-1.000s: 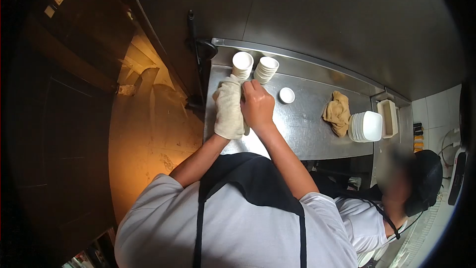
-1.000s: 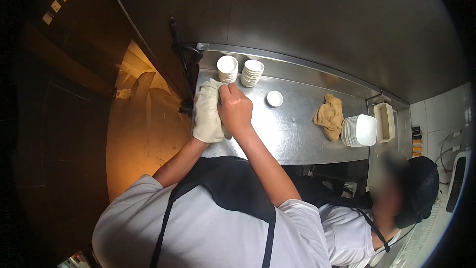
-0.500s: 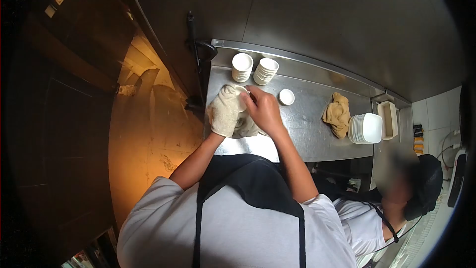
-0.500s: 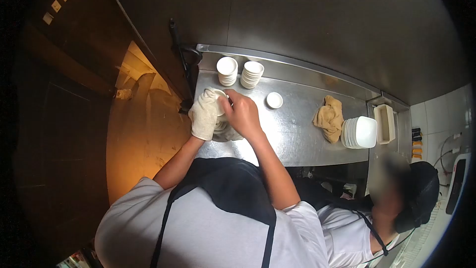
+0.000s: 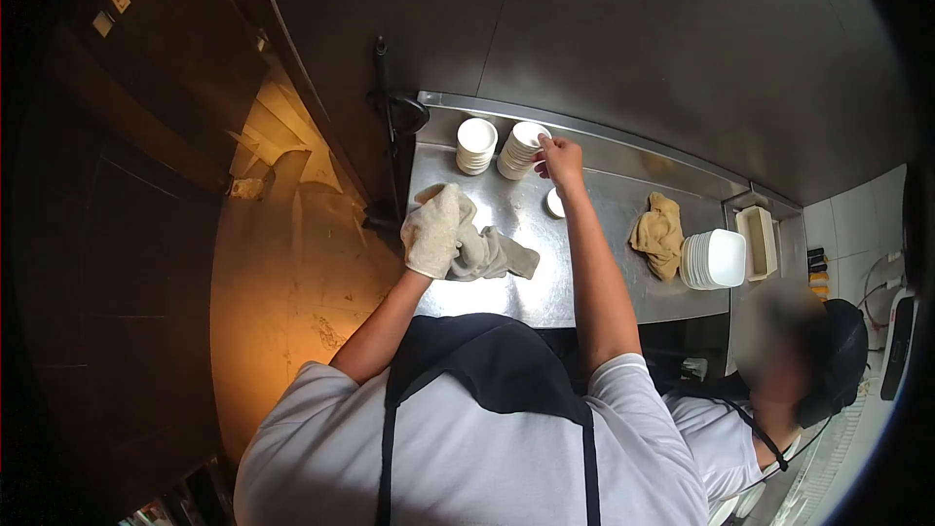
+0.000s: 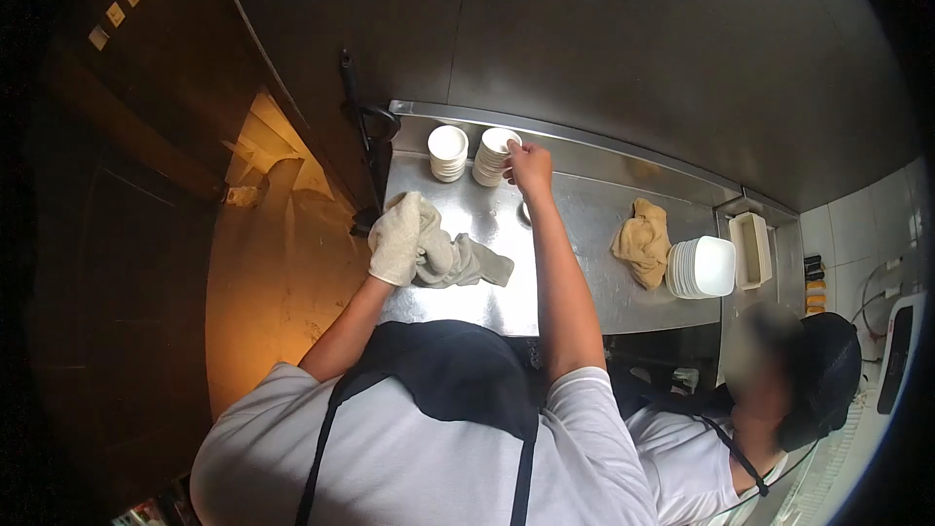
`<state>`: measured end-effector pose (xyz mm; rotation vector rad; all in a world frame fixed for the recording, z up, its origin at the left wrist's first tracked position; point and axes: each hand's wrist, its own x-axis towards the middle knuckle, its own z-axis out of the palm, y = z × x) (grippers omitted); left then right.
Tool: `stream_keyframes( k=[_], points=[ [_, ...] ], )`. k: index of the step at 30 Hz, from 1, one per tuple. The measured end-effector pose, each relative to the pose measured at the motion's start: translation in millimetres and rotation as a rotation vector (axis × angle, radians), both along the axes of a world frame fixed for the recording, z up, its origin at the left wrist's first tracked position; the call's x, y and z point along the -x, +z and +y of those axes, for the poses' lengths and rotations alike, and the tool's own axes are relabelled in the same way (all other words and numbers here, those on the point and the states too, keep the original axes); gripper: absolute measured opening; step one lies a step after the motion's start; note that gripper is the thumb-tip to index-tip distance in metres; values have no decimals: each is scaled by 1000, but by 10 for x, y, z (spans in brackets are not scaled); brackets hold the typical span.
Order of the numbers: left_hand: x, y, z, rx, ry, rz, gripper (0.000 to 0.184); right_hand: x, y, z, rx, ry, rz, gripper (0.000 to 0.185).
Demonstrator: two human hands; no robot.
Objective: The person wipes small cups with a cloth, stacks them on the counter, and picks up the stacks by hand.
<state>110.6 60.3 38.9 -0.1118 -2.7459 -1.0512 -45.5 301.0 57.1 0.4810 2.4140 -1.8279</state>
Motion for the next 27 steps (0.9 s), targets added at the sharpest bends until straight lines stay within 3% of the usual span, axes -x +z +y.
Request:
stream_keyframes(
  k=[4,7,9,10,11,13,14,16,19,22,25,27],
  points=[
    [39,-88,-39,-115,34,-44,17,-167,158,49,-36,-99,94,39],
    [60,-236,-119,-14,55,-81,19,-193,-90,265,-181,-128,174,38],
    [63,-282,-103,-341,65,-110,17,-329,-310,411,-636,-75,333,35],
    [50,-287,-93,-388,61,-114,17,-434,-424,477,-863,-46,408,33],
    [34,-256,-82,-435,57,-117,18,-544,-488,495,-869,-12,304,28],
    [-13,-1,-65,-298,30,-98,25,-796,-677,552,-1040,84,396,25],
    [17,-133,-37,-433,54,-138,25,-884,-766,575,-1125,133,442,23],
    [91,-493,27,-699,102,-222,25,-981,-934,603,-1116,155,384,20],
    [42,-256,8,-296,-7,-110,29,-1065,-956,601,-1103,184,438,17],
    [27,-206,52,-327,-38,-120,27,-1100,-962,619,-1154,253,513,16],
    [58,-93,120,-739,139,-381,31,-1138,-994,633,-1216,334,554,15],
    [40,-30,164,-847,177,-416,35,-1140,-1039,654,-1241,363,604,14]
  ],
)
